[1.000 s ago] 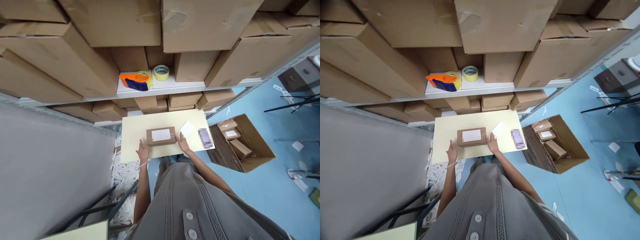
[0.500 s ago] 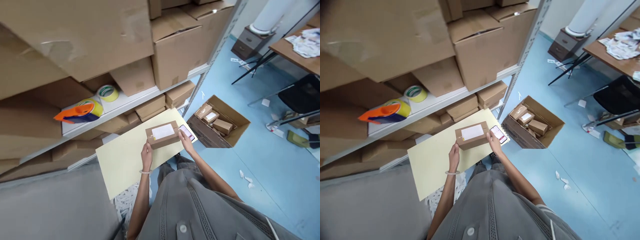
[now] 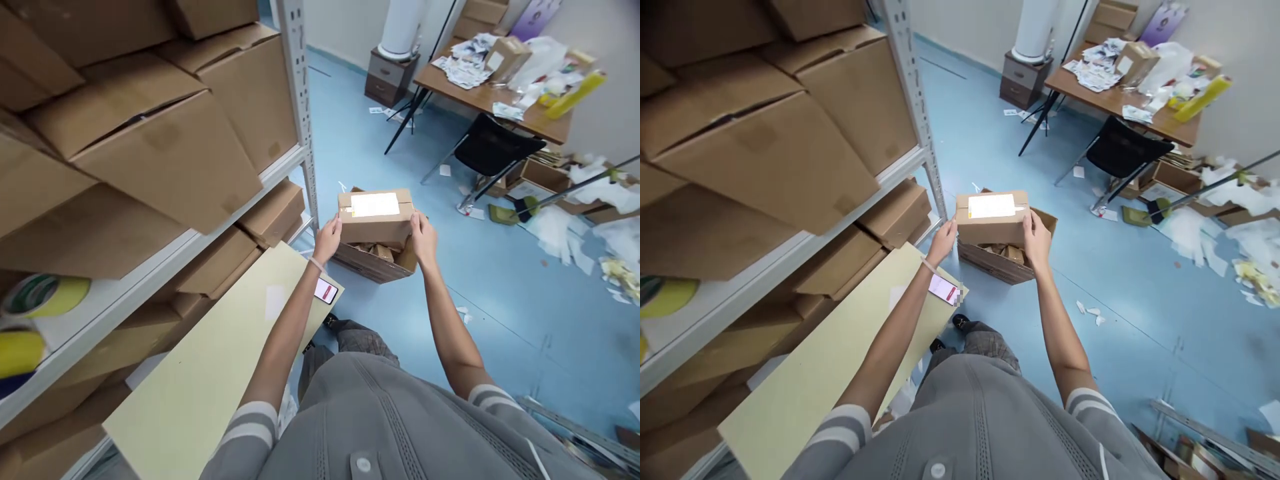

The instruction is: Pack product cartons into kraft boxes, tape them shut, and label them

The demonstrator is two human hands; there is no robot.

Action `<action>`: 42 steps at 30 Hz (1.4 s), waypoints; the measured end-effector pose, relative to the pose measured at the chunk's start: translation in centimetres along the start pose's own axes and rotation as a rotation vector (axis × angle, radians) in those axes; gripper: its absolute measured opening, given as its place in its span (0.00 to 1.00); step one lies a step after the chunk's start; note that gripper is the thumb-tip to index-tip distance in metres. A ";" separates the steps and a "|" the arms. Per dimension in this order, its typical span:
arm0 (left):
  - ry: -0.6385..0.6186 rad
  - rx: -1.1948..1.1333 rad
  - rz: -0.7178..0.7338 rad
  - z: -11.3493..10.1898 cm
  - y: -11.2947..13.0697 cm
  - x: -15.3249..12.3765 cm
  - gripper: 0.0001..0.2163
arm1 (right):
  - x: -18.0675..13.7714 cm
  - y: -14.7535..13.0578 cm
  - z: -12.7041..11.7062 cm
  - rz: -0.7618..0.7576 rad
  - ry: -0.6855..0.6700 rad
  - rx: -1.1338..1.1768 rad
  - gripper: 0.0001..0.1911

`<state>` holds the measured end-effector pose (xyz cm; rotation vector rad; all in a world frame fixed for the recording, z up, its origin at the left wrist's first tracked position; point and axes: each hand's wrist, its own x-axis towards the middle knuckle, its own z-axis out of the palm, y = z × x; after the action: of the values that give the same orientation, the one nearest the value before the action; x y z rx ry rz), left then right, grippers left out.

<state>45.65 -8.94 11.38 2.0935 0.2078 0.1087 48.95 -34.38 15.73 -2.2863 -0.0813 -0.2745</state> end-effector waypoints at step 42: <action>1.976 0.412 -1.262 5.6 7.0 -77.3 0.24 | -48.5 -15.1 5.1 -0.856 -1.761 0.614 0.27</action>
<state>-28.54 -32.03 15.19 1.0158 2.6545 1.3337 0.39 -19.03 12.58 -1.1083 -1.7016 1.2059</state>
